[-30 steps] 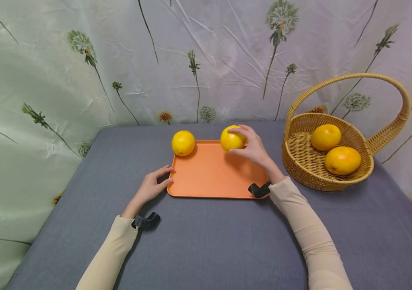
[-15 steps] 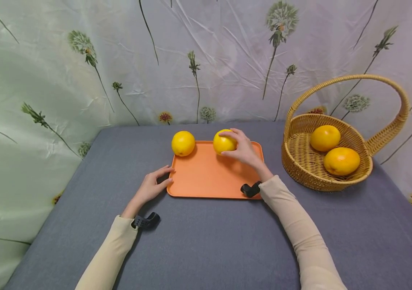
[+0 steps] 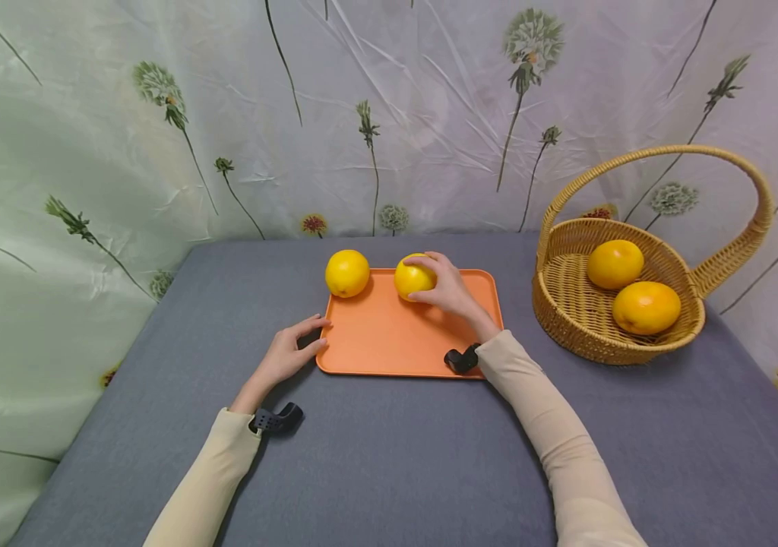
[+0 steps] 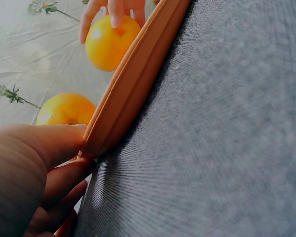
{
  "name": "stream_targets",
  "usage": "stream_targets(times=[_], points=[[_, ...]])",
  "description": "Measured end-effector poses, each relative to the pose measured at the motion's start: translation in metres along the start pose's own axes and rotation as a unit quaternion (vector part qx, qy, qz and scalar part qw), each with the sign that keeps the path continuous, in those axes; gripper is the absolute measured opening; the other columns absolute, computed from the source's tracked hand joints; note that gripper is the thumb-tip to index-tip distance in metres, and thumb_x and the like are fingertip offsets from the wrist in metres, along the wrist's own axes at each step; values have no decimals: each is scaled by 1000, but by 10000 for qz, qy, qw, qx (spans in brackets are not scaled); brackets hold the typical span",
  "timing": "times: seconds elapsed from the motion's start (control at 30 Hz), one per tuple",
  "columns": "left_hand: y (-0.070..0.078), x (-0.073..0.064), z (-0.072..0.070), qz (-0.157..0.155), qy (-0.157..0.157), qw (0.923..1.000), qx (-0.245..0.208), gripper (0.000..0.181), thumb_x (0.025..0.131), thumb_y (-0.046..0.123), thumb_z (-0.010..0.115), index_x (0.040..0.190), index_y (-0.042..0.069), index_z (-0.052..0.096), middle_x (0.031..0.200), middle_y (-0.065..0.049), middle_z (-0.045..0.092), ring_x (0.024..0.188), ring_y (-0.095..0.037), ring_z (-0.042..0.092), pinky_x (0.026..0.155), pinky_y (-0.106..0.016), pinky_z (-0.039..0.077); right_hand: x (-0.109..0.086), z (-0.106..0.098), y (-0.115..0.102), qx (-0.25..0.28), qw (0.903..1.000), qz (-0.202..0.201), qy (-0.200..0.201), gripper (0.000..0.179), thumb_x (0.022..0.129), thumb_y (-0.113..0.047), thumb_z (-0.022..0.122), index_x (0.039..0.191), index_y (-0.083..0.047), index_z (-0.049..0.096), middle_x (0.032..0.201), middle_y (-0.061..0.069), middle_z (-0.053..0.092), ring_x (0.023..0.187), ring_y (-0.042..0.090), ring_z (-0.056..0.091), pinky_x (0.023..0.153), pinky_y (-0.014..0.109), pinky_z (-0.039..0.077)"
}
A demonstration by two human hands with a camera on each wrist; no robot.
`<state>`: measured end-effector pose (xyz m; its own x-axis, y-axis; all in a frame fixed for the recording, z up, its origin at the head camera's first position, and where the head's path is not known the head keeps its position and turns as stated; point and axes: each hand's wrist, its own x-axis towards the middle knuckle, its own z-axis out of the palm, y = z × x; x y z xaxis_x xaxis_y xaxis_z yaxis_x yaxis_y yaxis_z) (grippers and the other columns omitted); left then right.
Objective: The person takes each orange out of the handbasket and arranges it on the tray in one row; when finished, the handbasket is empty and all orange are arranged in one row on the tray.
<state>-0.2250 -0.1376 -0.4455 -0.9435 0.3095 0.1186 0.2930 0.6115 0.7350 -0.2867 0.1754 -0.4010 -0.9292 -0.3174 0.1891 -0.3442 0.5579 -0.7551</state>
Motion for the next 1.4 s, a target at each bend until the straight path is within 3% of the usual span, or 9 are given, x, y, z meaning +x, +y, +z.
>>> stream_targets(times=[0.17, 0.3, 0.4, 0.6, 1.0, 1.4], points=[[-1, 0, 0, 16, 35, 10000, -42, 38, 89, 17, 63, 125, 7, 59, 139, -18, 51, 134, -32, 43, 112, -50, 32, 6, 4, -1, 22, 10000, 13, -17, 60, 76, -11, 76, 132, -11, 53, 147, 23, 32, 139, 40, 26, 108, 63, 28], [-1, 1, 0, 4, 36, 10000, -22, 38, 89, 17, 63, 125, 7, 59, 139, -17, 51, 135, -31, 43, 112, -50, 32, 11, 4, -1, -121, 9998, 27, -186, 69, 78, -14, 74, 140, -12, 43, 148, 22, 31, 137, 40, 29, 108, 61, 30], [-1, 1, 0, 18, 21, 10000, -11, 38, 89, 18, 63, 125, 7, 59, 139, -17, 51, 135, -31, 43, 112, -50, 32, 12, 2, 0, -257, 9989, 251, -300, 75, 80, -18, 73, 145, -14, 36, 148, 20, 31, 135, 39, 31, 107, 58, 31], [-1, 2, 1, 67, 52, 9999, -75, 38, 88, 17, 63, 125, 7, 60, 138, -18, 52, 135, -31, 43, 112, -50, 32, 10, -3, -3, -268, 9968, 632, -399, 76, 80, -21, 74, 145, -17, 36, 137, 25, 36, 124, 38, 33, 101, 57, 34], [0, 1, 1, 24, 5, 10000, -93, 38, 89, 18, 63, 125, 7, 60, 139, -18, 51, 135, -32, 43, 112, -51, 31, 20, 10, -10, -280, 9977, 306, -545, 75, 80, -19, 74, 145, -14, 37, 135, 22, 41, 121, 36, 37, 101, 55, 35], [-2, 2, 1, 46, 13, 10000, -42, 38, 89, 18, 63, 125, 7, 59, 139, -18, 51, 135, -32, 42, 112, -51, 31, 28, 22, -11, -22, 9983, 284, -504, 74, 80, -17, 73, 145, -16, 37, 140, 21, 37, 127, 35, 34, 103, 54, 36]])
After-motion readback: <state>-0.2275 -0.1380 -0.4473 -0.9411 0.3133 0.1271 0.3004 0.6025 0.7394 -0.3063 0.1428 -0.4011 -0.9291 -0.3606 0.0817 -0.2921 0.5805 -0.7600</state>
